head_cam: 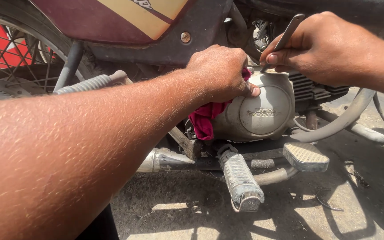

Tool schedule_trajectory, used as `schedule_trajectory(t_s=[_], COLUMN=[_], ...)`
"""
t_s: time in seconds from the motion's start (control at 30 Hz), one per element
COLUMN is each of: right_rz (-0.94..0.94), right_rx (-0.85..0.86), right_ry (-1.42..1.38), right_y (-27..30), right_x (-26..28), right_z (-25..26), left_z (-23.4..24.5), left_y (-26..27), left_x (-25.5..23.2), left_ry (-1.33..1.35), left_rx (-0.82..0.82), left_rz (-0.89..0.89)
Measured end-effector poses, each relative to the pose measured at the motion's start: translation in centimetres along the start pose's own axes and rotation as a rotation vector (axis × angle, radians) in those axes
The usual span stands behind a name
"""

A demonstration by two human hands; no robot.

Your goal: Repairing a motorcycle engine component using a metal probe or scraper.

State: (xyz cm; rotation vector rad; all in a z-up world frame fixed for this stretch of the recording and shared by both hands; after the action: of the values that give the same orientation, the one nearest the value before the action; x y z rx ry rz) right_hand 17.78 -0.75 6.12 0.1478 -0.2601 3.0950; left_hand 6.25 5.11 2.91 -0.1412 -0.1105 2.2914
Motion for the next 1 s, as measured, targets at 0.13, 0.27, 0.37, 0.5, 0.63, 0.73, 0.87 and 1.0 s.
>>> schedule_trajectory(t_s=[0.13,0.27,0.37,0.5,0.63,0.73,0.87,1.0], right_rz=[0.047,0.061,0.043,0.116,0.006,-0.003,0.034,0.019], right_rx=[-0.036,0.009,-0.006,0.017,0.035,0.061,0.022,0.025], right_ry=[-0.054,-0.032,0.005,0.018,0.050,-0.023,-0.063,-0.067], right_y=[0.6,0.4,0.1,-1.5,-0.7,-1.8,-1.4,-1.5], right_x=[-1.1,0.7,-1.2,0.4,-1.2,-0.1,-1.7,-1.2], right_z=[0.8,-0.1,0.5,-0.5,-0.2,-0.9,-0.4,0.7], left_z=[0.3,0.2,0.3,-0.1,0.0,0.0,0.9,1.1], left_y=[-0.8,-0.3,-1.3,-0.5,-1.7,-0.9,-1.2,-1.0], left_x=[-0.7,0.0,-0.9,1.3,-0.8,0.5,-0.4,-0.4], left_ry=[0.011,0.018,0.023,0.041,0.017,0.020,0.090,0.080], left_rx=[-0.002,-0.007,-0.008,0.001,-0.022,-0.007,-0.110,-0.106], left_rz=[-0.050,-0.014,-0.036,0.006,-0.060,-0.028,-0.092,-0.112])
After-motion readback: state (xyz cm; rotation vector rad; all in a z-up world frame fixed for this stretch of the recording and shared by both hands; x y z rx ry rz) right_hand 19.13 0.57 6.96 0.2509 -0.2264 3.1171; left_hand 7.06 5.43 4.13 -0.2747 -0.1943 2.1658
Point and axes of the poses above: each hand's wrist, its own y-axis away from the middle knuckle, its own z-axis out of the back of the hand, x = y × z, the point moved 9 cm from there along -y, towards the middle knuckle, and after that the axes turned 12 degrees about x, right-handed, at the moved point
